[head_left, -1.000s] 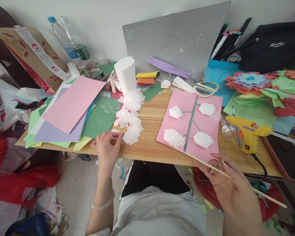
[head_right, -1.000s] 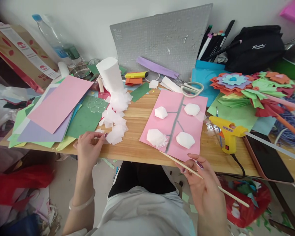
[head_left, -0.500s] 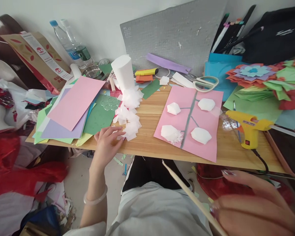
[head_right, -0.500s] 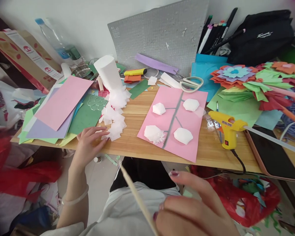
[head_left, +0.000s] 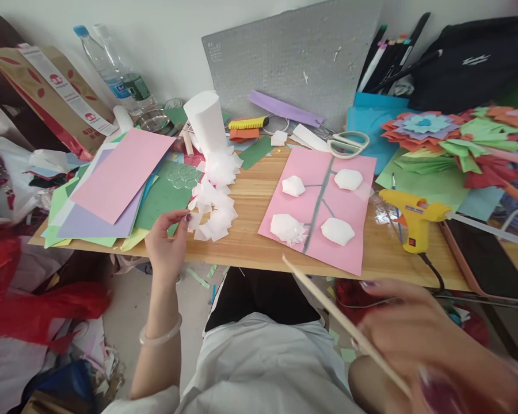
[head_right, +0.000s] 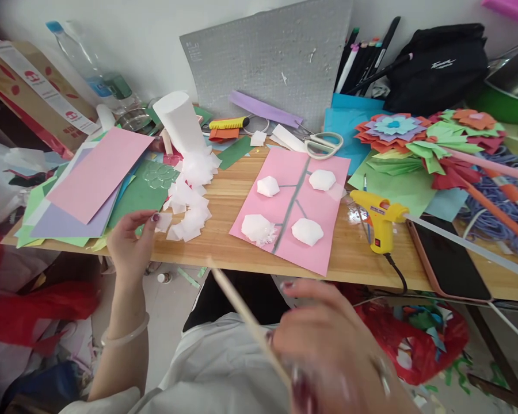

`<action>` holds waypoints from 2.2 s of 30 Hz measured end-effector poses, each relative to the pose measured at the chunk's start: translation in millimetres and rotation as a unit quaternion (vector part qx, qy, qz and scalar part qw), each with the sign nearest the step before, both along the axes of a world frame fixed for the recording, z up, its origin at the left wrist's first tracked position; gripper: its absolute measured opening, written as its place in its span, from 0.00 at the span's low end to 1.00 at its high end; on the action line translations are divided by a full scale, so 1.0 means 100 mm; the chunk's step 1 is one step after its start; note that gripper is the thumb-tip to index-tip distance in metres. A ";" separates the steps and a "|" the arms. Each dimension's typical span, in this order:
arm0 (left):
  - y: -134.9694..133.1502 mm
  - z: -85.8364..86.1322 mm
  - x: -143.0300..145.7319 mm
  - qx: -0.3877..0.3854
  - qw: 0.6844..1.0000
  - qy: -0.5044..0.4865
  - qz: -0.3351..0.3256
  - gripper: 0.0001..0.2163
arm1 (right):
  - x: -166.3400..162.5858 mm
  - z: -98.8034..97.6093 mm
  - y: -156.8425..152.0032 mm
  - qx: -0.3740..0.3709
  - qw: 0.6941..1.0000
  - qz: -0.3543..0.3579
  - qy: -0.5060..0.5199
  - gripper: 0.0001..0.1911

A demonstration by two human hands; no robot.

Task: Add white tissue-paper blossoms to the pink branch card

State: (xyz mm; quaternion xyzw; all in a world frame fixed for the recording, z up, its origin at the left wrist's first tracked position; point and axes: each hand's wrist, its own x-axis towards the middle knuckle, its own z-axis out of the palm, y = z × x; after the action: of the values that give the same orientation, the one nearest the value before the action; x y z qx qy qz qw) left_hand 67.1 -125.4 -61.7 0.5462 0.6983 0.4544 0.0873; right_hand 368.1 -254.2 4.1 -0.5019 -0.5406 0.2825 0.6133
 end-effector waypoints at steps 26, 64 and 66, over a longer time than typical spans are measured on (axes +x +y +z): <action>-0.10 -0.13 1.34 -0.017 0.959 0.043 -0.281 0.09 | -0.15 -0.98 0.37 -0.027 0.996 -0.084 0.019 0.10; -0.24 -0.26 0.97 0.020 0.919 0.277 -0.279 0.22 | -0.28 -1.03 0.24 0.061 0.993 -0.095 -0.020 0.13; -0.26 -0.25 1.00 0.018 0.918 0.285 -0.274 0.22 | -0.32 -1.08 0.27 0.040 0.996 -0.075 -0.029 0.14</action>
State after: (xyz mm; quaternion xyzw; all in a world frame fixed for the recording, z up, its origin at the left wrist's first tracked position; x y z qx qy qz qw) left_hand 166.9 -150.9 -86.9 0.8243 0.5082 0.2497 -0.0041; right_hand 336.2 -227.4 -103.5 -0.5238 -0.5300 0.1991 0.6365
